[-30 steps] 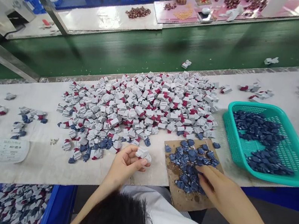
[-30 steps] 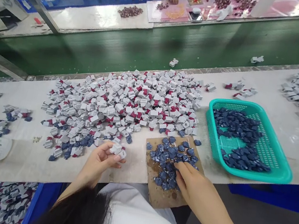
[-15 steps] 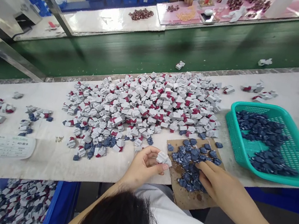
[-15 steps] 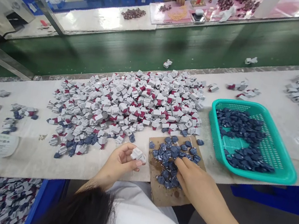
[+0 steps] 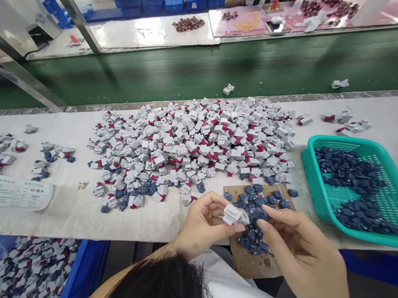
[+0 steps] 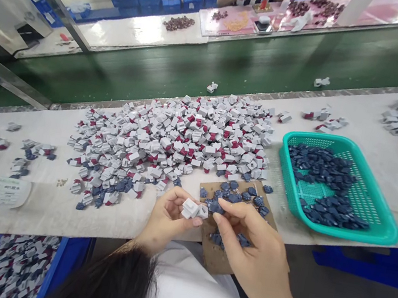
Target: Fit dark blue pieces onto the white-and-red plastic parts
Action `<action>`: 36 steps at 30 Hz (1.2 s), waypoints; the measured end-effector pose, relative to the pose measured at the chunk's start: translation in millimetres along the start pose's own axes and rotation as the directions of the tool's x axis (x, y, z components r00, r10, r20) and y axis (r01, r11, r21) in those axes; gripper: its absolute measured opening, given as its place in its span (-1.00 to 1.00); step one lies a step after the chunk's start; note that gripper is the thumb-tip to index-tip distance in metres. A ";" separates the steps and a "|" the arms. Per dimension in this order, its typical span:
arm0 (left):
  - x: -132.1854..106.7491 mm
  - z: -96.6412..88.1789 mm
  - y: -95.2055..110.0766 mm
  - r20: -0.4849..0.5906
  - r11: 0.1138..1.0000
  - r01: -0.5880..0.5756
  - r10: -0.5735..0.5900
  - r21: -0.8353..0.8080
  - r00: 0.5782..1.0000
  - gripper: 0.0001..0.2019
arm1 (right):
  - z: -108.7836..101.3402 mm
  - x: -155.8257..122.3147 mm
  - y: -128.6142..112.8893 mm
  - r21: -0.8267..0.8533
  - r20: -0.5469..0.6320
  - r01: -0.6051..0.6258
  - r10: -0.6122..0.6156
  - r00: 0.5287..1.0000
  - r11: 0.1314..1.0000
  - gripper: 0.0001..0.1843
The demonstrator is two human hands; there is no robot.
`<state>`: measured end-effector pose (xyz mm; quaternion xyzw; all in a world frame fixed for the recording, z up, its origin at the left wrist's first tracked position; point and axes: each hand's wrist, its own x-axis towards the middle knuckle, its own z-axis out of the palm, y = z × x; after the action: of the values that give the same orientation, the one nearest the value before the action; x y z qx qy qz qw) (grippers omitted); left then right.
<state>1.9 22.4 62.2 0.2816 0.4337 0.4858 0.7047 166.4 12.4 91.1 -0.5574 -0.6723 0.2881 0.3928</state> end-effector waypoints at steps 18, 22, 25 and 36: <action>-11.4 -19.7 3.8 0.163 0.887 -0.244 0.194 0.392 0.967 -0.84 | -20.4 18.8 -7.7 -0.076 0.536 0.314 -0.226 0.813 0.946 -0.81; -12.9 -21.7 0.1 0.143 0.878 -0.243 0.201 0.412 0.969 -0.82 | -16.1 21.6 -0.8 -0.056 0.540 0.274 -0.201 0.817 0.960 -0.77; -12.2 -21.9 -6.6 0.101 0.913 -0.192 0.166 0.360 0.981 -0.76 | -9.7 22.4 7.7 -0.009 0.551 0.222 -0.180 0.815 0.975 -0.79; -57.5 -110.0 27.5 -0.459 0.960 -0.205 0.271 0.189 0.846 -0.64 | -70.4 33.1 60.1 -0.262 -0.007 -0.161 0.165 0.986 0.952 -0.58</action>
<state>-116.3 -23.5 53.0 0.2499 0.5877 0.5943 0.4888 255.3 53.9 85.4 -0.6558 -0.6591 0.2326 0.2855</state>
